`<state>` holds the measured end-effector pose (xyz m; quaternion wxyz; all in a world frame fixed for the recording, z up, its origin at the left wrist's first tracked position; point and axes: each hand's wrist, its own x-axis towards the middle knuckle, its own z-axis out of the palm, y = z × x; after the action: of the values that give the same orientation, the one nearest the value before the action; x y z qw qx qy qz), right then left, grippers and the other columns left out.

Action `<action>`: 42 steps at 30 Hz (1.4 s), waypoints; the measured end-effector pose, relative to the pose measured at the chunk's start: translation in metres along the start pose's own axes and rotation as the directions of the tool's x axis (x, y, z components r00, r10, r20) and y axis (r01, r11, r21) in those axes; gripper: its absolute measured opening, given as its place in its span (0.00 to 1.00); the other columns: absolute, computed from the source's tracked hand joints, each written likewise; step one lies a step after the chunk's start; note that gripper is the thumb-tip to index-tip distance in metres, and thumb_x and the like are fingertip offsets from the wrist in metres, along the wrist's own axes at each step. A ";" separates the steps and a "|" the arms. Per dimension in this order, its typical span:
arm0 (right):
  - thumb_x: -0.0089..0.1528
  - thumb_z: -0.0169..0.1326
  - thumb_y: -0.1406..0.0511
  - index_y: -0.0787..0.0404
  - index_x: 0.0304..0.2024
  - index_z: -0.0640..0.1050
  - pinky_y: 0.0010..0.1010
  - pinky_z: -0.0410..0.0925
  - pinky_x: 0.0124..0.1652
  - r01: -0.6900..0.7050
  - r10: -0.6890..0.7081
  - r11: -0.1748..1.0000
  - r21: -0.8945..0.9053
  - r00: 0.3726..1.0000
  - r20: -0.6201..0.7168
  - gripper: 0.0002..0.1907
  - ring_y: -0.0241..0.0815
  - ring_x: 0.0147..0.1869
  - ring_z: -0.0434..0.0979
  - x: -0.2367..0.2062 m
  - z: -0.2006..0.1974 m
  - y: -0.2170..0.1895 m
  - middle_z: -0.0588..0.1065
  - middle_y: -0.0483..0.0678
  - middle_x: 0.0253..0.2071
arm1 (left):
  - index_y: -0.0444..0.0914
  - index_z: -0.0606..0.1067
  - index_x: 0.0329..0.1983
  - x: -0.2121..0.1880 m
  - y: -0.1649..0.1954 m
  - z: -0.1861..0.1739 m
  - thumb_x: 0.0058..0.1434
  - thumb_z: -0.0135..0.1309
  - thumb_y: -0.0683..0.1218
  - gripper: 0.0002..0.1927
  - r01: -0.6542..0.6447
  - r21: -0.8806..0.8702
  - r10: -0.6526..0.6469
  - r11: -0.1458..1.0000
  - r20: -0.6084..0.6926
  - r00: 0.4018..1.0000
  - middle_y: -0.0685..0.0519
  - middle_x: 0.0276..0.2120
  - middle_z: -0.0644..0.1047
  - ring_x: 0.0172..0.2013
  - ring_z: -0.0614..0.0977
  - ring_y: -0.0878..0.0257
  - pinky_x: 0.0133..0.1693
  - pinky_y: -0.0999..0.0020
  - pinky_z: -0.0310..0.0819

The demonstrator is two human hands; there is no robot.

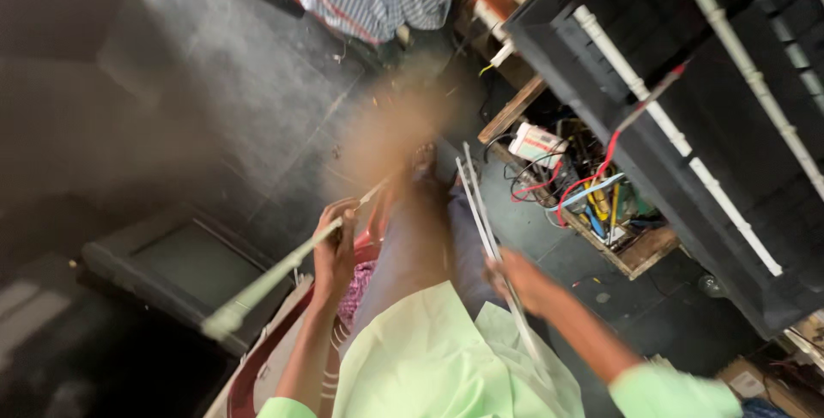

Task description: The person tests LED backlight strips inside a television panel using multimeter probes, then presses and repositions the strips in the panel channels. They lift a strip out, carry it to a cardboard box, and place it with a stack of similar strips.

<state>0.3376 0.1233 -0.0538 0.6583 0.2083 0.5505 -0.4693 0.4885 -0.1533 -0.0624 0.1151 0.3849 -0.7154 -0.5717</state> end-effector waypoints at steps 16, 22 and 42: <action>0.67 0.52 0.62 0.58 0.46 0.80 0.44 0.73 0.43 -0.343 -0.282 0.677 -0.651 0.696 -0.660 0.10 0.54 0.40 0.81 0.326 0.012 -0.098 0.81 0.53 0.38 | 0.34 0.73 0.61 0.012 -0.119 0.108 0.73 0.43 0.47 0.19 0.274 0.048 -0.275 0.960 0.022 0.961 0.41 0.63 0.72 0.64 0.73 0.48 0.64 0.58 0.64; 0.60 0.58 0.62 0.55 0.59 0.72 0.46 0.70 0.52 -0.274 -0.519 0.493 -0.826 0.670 -0.532 0.24 0.57 0.56 0.75 0.386 -0.032 -0.073 0.73 0.54 0.54 | 0.33 0.72 0.64 0.031 -0.158 0.116 0.74 0.38 0.51 0.24 0.339 0.035 -0.341 0.940 0.074 0.937 0.40 0.66 0.70 0.66 0.71 0.47 0.65 0.57 0.61; 0.60 0.55 0.66 0.62 0.55 0.73 0.44 0.70 0.45 -0.034 -0.837 0.455 -0.890 0.324 -0.441 0.21 0.56 0.48 0.74 0.419 -0.074 -0.188 0.74 0.58 0.46 | 0.32 0.72 0.63 0.079 -0.212 0.154 0.74 0.36 0.52 0.25 0.145 0.159 -0.180 0.977 0.235 0.955 0.40 0.63 0.73 0.65 0.74 0.47 0.64 0.58 0.63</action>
<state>0.1194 -0.0703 -0.4167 0.1299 -0.0657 0.9743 -0.1719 0.4310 -0.1051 -0.3257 -0.0499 0.3750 -0.7283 -0.5713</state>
